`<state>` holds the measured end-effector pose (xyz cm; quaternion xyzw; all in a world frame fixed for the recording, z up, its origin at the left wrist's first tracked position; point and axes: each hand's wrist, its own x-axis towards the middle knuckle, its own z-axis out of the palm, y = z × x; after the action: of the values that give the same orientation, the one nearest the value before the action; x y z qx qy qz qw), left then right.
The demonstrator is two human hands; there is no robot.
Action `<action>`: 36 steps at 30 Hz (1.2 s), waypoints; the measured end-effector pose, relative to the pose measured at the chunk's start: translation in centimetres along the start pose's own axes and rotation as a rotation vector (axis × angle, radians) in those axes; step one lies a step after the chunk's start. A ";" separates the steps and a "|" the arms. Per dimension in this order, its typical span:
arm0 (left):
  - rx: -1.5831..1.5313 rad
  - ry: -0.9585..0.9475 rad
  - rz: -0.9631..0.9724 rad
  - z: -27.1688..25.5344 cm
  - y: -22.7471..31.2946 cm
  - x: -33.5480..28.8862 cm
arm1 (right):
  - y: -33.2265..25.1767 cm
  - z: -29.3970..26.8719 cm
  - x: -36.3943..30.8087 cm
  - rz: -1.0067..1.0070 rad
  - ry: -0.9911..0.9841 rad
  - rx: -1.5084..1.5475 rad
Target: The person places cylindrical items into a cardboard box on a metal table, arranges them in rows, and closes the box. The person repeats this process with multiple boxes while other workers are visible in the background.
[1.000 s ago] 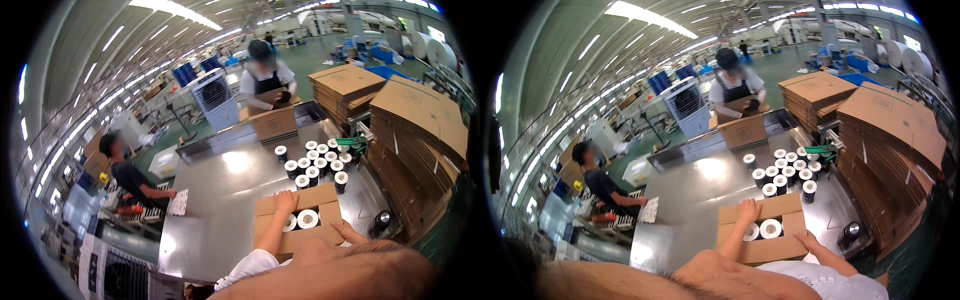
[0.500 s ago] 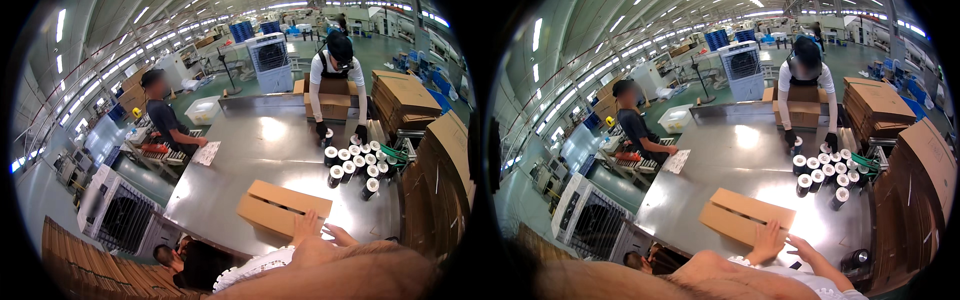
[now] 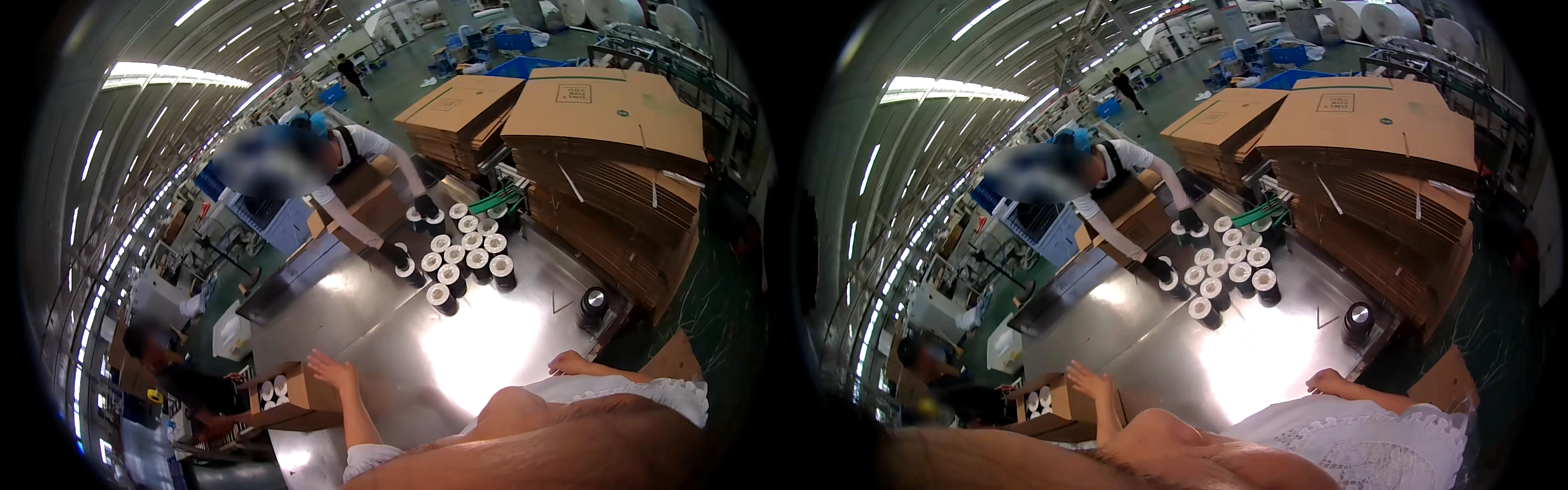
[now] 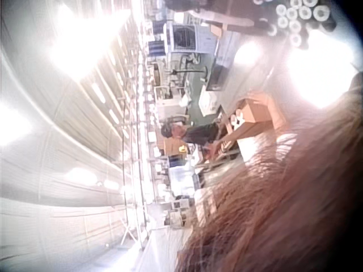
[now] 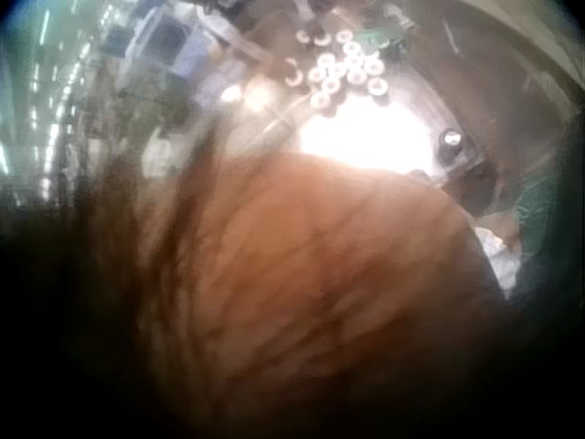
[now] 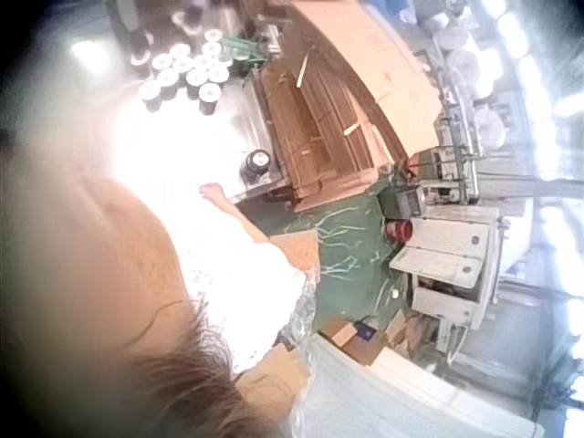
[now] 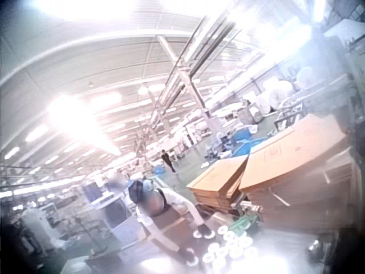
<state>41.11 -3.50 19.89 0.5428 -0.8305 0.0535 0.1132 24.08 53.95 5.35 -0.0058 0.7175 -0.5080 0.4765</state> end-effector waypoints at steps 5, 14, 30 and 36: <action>-0.699 0.088 0.923 -0.9 22.8 0.1 | -0.3 0.3 -1.0 -0.050 0.004 -0.010; -0.854 0.222 1.335 -13.7 55.1 -2.9 | 2.4 -3.2 -5.0 -0.283 0.351 -0.395; -0.867 0.660 1.398 -20.0 61.7 -9.9 | 4.2 -9.5 -6.8 -0.308 0.602 -0.141; -0.656 0.577 1.574 -19.5 58.8 -11.6 | -13.5 -11.2 -12.7 -0.789 0.885 -0.253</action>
<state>-5.64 34.75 37.93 -0.2770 -0.8748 0.0101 0.3972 16.82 61.75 24.19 -0.1162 0.8461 -0.5113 -0.0959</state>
